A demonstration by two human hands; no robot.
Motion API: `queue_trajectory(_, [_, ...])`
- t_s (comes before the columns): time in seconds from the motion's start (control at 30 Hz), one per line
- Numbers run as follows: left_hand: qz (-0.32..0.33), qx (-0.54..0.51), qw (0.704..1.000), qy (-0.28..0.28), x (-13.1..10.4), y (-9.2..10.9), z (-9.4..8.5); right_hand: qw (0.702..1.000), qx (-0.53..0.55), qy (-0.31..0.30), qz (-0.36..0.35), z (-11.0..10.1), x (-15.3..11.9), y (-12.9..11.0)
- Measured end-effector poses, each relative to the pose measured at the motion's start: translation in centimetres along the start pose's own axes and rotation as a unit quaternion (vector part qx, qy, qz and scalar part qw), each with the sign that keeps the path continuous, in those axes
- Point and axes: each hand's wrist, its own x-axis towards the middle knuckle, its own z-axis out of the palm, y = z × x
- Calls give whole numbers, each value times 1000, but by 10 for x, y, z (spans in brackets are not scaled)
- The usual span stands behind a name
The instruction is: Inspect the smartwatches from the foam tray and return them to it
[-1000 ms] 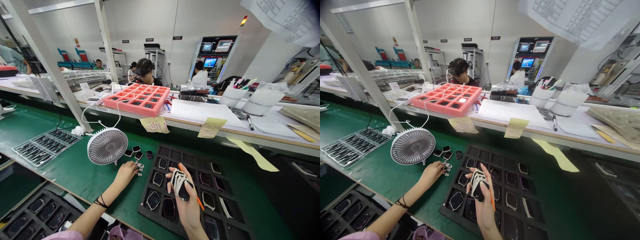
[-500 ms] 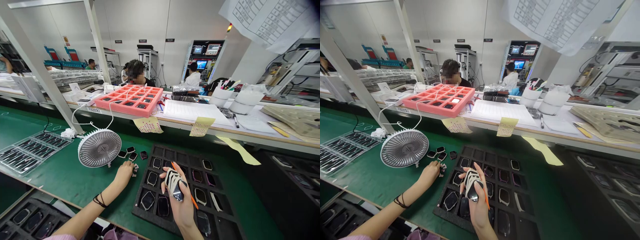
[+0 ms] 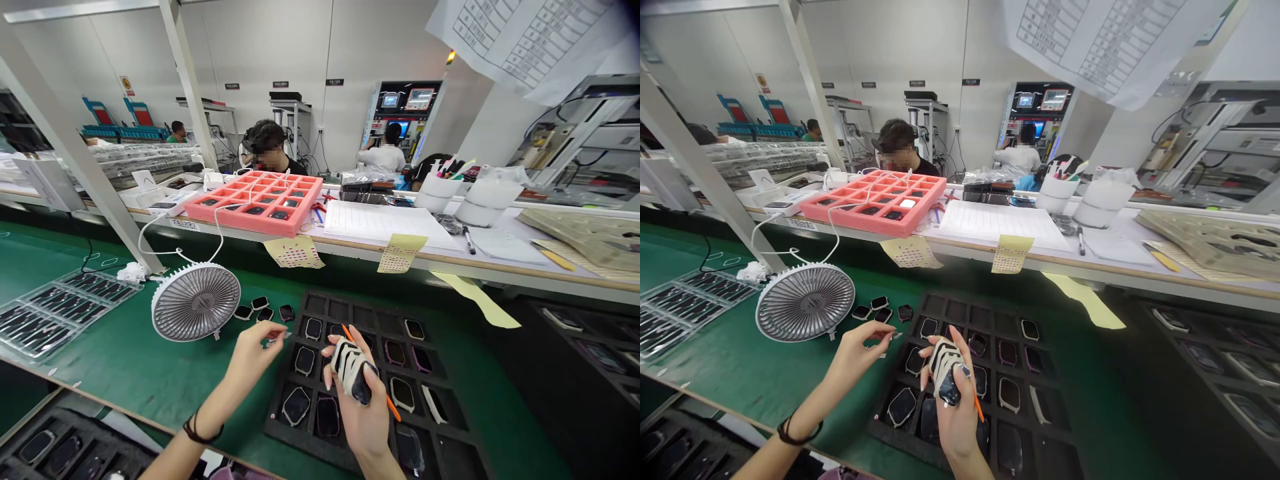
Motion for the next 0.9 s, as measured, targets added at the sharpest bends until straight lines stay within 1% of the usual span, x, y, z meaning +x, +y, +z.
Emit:
queue_trajectory(0.07, [26,-63,996,56,-1,21,2,1000,-6,5,-2,2,0,1])
queue_trajectory(0.13, [33,-85,994,59,2,33,7,1000,-13,8,-1,3,0,2])
queue_trajectory(0.2, [18,-108,993,52,7,35,12,1000,-16,11,-1,2,0,3])
queue_trajectory(0.27, [-5,-159,986,47,10,35,13,1000,-17,18,-1,0,1,4])
queue_trajectory(0.3, [-14,-198,979,42,10,36,12,1000,-16,21,-1,-1,1,5])
queue_trajectory(0.37, [-30,-293,955,20,6,44,9,1000,-12,24,-4,-2,3,6])
queue_trajectory(0.43, [-39,-368,929,7,0,57,5,999,-10,29,-11,-2,3,7])
queue_trajectory(0.47, [-38,-386,922,13,-4,63,3,999,-11,35,-16,-2,3,7])
queue_trajectory(0.53, [-28,-389,920,46,-10,76,3,998,-14,49,-23,-2,3,7])
queue_trajectory(0.63, [-23,-381,920,93,-15,88,7,998,-10,59,-28,-2,1,7])
queue_trajectory(0.73, [-46,-414,905,87,-17,95,16,997,-6,67,-37,-1,-1,8])
queue_trajectory(0.83, [-75,-440,891,80,-18,101,24,995,-7,82,-61,2,-2,8])
queue_trajectory(0.9, [-74,-443,889,87,-19,105,27,992,-15,96,-85,3,-2,7])
